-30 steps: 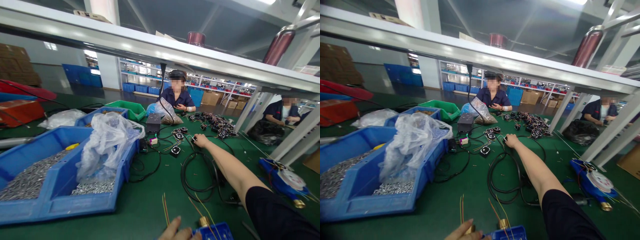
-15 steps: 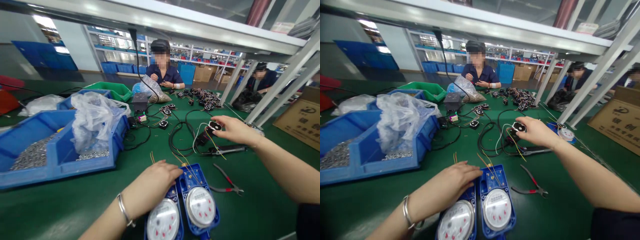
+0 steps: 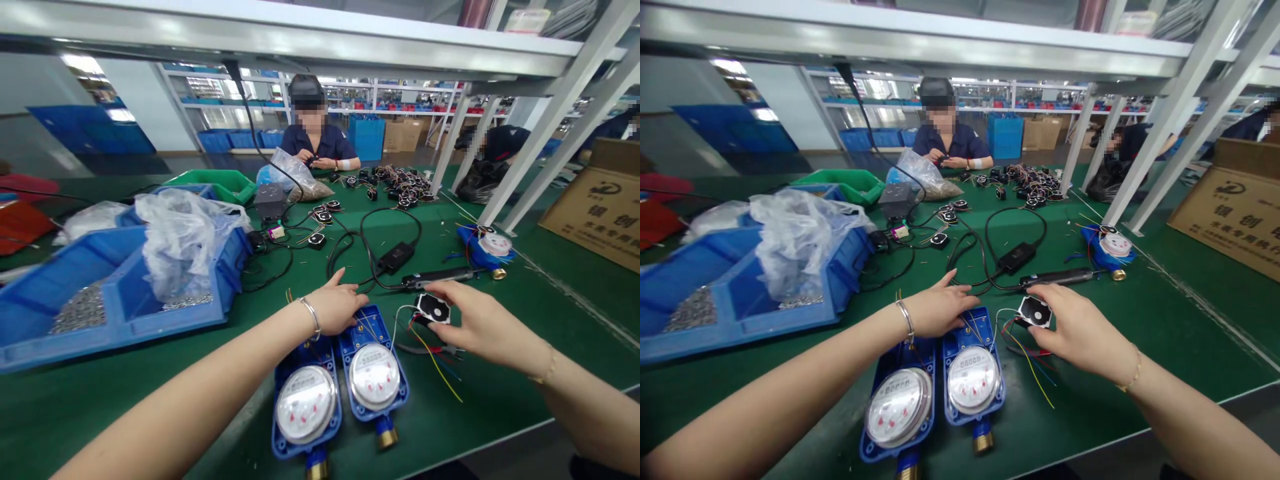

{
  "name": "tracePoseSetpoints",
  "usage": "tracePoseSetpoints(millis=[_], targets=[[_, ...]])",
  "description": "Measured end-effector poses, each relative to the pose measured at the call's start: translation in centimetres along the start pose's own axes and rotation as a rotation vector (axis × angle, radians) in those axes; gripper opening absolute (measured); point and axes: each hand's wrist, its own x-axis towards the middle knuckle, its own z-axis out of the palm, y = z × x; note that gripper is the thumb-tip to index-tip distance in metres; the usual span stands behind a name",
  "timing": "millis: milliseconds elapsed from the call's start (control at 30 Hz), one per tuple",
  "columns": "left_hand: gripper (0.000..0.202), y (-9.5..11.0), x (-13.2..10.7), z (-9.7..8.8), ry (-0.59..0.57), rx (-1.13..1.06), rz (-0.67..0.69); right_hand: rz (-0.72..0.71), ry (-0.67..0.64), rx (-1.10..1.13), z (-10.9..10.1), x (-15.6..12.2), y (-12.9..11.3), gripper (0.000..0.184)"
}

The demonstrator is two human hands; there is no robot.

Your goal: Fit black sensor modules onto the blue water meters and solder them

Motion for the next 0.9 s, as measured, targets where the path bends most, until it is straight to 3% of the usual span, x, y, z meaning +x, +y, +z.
tracePoseSetpoints(millis=[100,267,433,500,600,733,900], targets=[[0.006,0.6,-0.2,-0.5,-0.006,0.004,-0.059,-0.027,0.065,0.009,0.5,0.2,-0.6,0.047],[0.029,3.1,-2.6,-2.3,0.072,-0.144,-0.227,-0.100,0.115,0.047,1.1,0.9,-2.0,0.045],[0.045,6.0,-4.8,-3.7,0.073,-0.593,-0.156,-0.156,0.089,0.056,1.7,1.5,-3.4,0.045],[0.036,6.9,-4.8,-3.5,0.166,-0.650,-0.181,-0.170,0.096,0.049,1.7,1.6,-3.8,0.044],[0.011,7.9,-4.7,-2.5,0.290,-0.522,-0.319,-0.186,0.112,0.026,1.4,1.9,-4.2,0.043],[0.018,9.4,-5.8,-1.4,0.325,-0.624,-0.408,-0.170,0.124,0.017,1.2,2.1,-3.9,0.045],[0.021,11.7,-7.9,0.2,0.372,-0.738,-0.371,-0.228,-0.038,0.171,2.1,2.7,-3.2,0.051]])
